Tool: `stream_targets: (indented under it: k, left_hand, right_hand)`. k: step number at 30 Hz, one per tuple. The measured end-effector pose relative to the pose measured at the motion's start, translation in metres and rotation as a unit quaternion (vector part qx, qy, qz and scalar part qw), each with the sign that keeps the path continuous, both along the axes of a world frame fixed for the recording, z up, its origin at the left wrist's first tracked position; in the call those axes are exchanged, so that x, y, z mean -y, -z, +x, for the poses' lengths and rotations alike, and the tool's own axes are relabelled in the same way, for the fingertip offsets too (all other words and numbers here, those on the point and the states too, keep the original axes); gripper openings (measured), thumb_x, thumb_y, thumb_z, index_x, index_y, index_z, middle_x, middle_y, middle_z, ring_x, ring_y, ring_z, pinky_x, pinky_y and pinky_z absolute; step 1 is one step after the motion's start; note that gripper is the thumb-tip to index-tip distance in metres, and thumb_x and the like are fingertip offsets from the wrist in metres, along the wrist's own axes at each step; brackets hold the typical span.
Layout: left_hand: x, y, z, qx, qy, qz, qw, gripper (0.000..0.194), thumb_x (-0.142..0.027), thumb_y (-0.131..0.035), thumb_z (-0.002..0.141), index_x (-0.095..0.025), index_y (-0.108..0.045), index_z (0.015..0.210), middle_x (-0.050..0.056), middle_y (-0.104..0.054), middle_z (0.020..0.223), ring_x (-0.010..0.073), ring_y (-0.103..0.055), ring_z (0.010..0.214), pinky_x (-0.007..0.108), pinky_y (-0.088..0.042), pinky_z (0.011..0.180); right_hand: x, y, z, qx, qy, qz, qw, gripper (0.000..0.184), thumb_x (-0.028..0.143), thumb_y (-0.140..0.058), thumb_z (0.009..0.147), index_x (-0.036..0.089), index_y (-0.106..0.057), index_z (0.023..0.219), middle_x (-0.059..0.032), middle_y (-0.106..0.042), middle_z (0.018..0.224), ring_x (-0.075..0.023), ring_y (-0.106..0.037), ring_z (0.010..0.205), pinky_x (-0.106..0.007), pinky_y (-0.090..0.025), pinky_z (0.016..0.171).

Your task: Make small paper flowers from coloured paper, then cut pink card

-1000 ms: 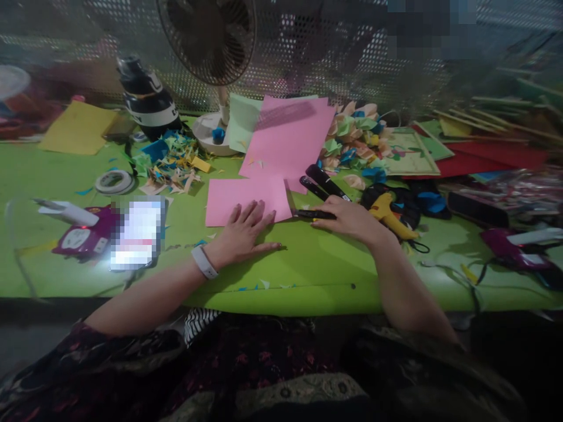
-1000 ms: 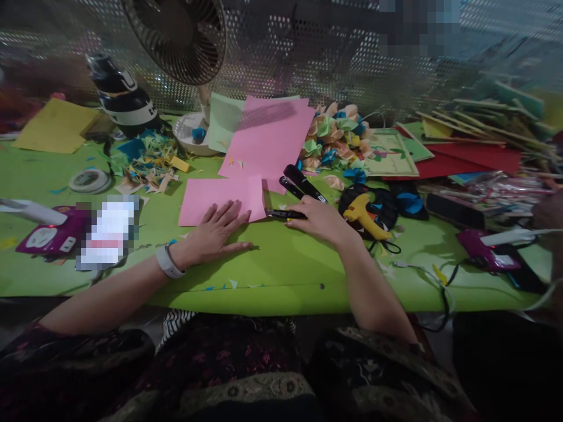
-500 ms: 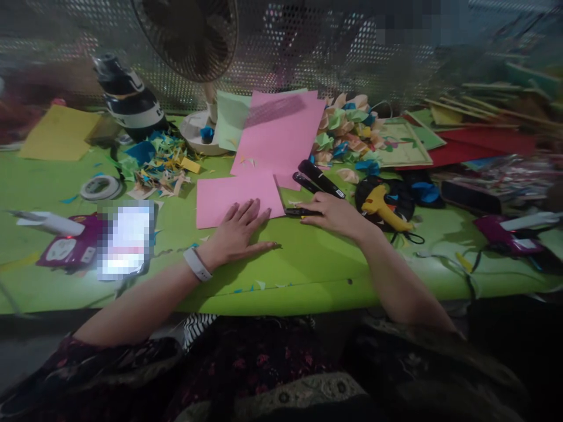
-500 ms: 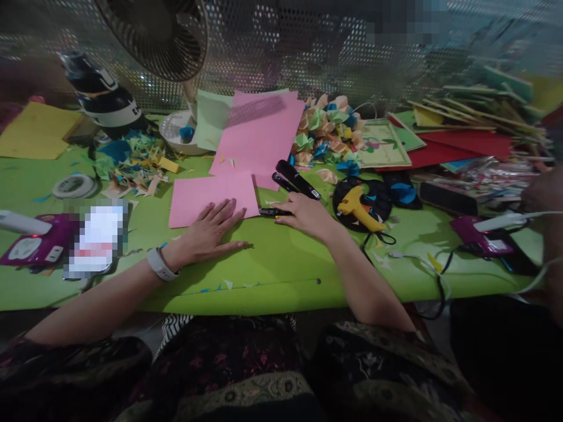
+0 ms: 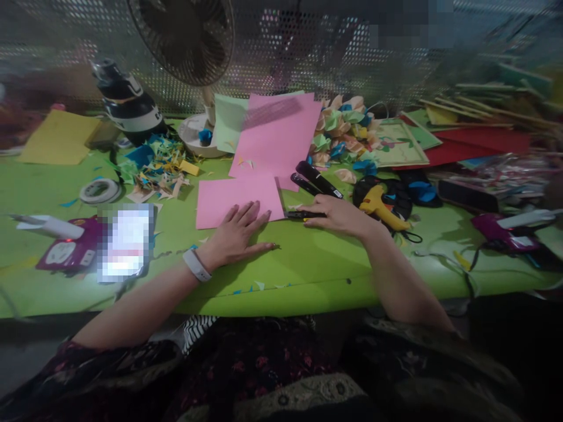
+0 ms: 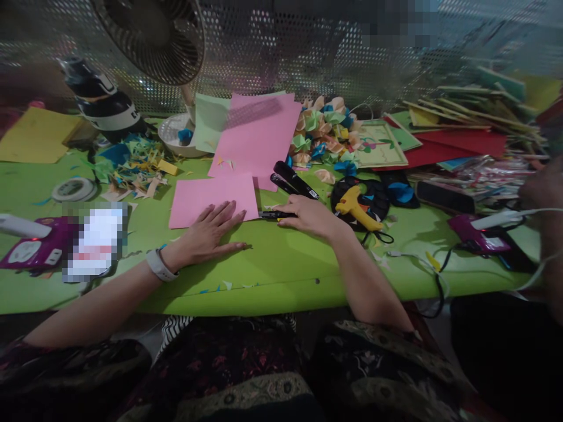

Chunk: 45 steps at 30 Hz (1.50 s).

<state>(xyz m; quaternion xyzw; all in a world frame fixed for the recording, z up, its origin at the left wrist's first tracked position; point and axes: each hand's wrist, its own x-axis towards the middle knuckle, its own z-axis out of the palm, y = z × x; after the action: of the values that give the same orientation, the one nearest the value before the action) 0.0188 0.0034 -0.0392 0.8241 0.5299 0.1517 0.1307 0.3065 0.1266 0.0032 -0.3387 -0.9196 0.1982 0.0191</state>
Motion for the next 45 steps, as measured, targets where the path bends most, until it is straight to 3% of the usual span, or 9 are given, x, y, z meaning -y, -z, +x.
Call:
stream_targets:
  k: [10, 16, 22, 27, 29, 33, 39, 42, 45]
  left_hand:
    - [0.001, -0.006, 0.002, -0.068, -0.007, -0.011, 0.998, 0.088, -0.077, -0.037, 0.092, -0.024, -0.026, 0.161, 0.015, -0.017, 0.17, 0.0359, -0.015, 0.157, 0.055, -0.009, 0.126]
    - [0.002, -0.005, 0.003, -0.073, -0.014, 0.003, 0.997, 0.089, -0.078, -0.033, 0.092, -0.023, -0.025, 0.161, 0.014, -0.018, 0.169, 0.0333, -0.015, 0.157, 0.054, -0.01, 0.127]
    - [0.001, -0.007, 0.004, -0.069, -0.021, -0.014, 0.997, 0.083, -0.073, -0.031, 0.096, -0.022, -0.029, 0.16, 0.014, -0.021, 0.169, 0.0337, -0.015, 0.157, 0.057, -0.012, 0.126]
    - [0.0, -0.026, 0.011, 0.066, -0.042, -0.058, 0.995, 0.08, -0.067, -0.04, 0.096, -0.017, -0.034, 0.158, 0.015, -0.022, 0.168, 0.0328, -0.009, 0.158, 0.056, -0.008, 0.126]
    - [0.0, -0.038, 0.019, 0.184, -0.05, -0.122, 0.974, 0.077, -0.066, -0.046, 0.094, -0.019, -0.04, 0.155, 0.013, -0.03, 0.166, 0.0327, -0.019, 0.156, 0.054, -0.014, 0.126]
    - [-0.001, -0.052, 0.039, 0.44, -0.076, -0.233, 0.864, 0.056, -0.059, -0.058, 0.091, -0.021, -0.066, 0.131, 0.009, -0.063, 0.141, 0.0295, -0.05, 0.14, 0.04, -0.035, 0.12]
    - [-0.002, -0.051, 0.057, 0.617, -0.141, -0.267, 0.727, 0.044, -0.05, -0.074, 0.082, -0.017, -0.072, 0.111, 0.01, -0.074, 0.116, 0.0247, -0.068, 0.11, 0.037, -0.052, 0.099]
    - [-0.002, -0.054, 0.055, 0.624, -0.192, -0.28, 0.704, 0.044, -0.048, -0.075, 0.082, -0.017, -0.069, 0.113, 0.01, -0.076, 0.109, 0.0239, -0.072, 0.097, 0.034, -0.056, 0.082]
    - [-0.003, -0.06, 0.046, 0.628, -0.222, -0.303, 0.681, 0.043, -0.05, -0.07, 0.087, -0.019, -0.066, 0.117, 0.012, -0.077, 0.106, 0.0267, -0.075, 0.096, 0.036, -0.056, 0.079]
  right_hand:
    - [-0.005, -0.016, 0.018, 0.02, 0.018, -0.01, 1.0, 0.042, 0.047, -0.065, 0.087, 0.029, -0.075, 0.124, -0.0094, -0.067, 0.1, -0.0279, -0.063, 0.095, -0.037, -0.047, 0.082]
    - [-0.004, -0.026, 0.025, -0.028, 0.042, -0.009, 0.999, 0.042, 0.05, -0.064, 0.089, 0.026, -0.075, 0.121, -0.0105, -0.07, 0.106, -0.0288, -0.065, 0.102, -0.041, -0.049, 0.092]
    - [0.015, -0.022, -0.009, -0.129, 0.151, -0.062, 0.978, 0.041, 0.054, -0.068, 0.083, 0.019, -0.071, 0.105, -0.009, -0.072, 0.099, -0.0253, -0.065, 0.09, -0.038, -0.05, 0.082]
    - [0.038, -0.013, -0.047, -0.239, 0.182, -0.138, 0.944, 0.041, 0.054, -0.075, 0.074, 0.019, -0.059, 0.088, -0.001, -0.063, 0.079, -0.0177, -0.058, 0.072, -0.033, -0.046, 0.068]
    - [0.046, -0.012, -0.059, -0.259, 0.172, -0.165, 0.936, 0.038, 0.049, -0.076, 0.074, 0.02, -0.055, 0.086, -0.0001, -0.061, 0.078, -0.017, -0.057, 0.071, -0.032, -0.045, 0.066]
    - [0.059, -0.01, -0.075, -0.265, 0.15, -0.189, 0.934, 0.028, 0.033, -0.073, 0.073, 0.021, -0.054, 0.089, 0.0012, -0.061, 0.079, -0.0165, -0.057, 0.072, -0.03, -0.044, 0.066]
    - [0.07, -0.022, -0.078, -0.242, 0.107, -0.198, 0.944, 0.035, 0.033, -0.072, 0.076, 0.019, -0.059, 0.106, -0.0027, -0.068, 0.088, -0.019, -0.062, 0.08, -0.033, -0.049, 0.071]
    - [0.048, -0.044, -0.063, -0.204, 0.053, -0.247, 0.946, 0.035, 0.039, -0.079, 0.075, 0.019, -0.066, 0.101, -0.006, -0.073, 0.093, -0.0209, -0.067, 0.085, -0.036, -0.055, 0.077]
    - [-0.007, -0.063, -0.042, -0.214, 0.131, -0.227, 0.941, 0.026, 0.043, -0.078, 0.079, 0.02, -0.071, 0.087, -0.0092, -0.074, 0.088, -0.0213, -0.068, 0.079, -0.038, -0.057, 0.073]
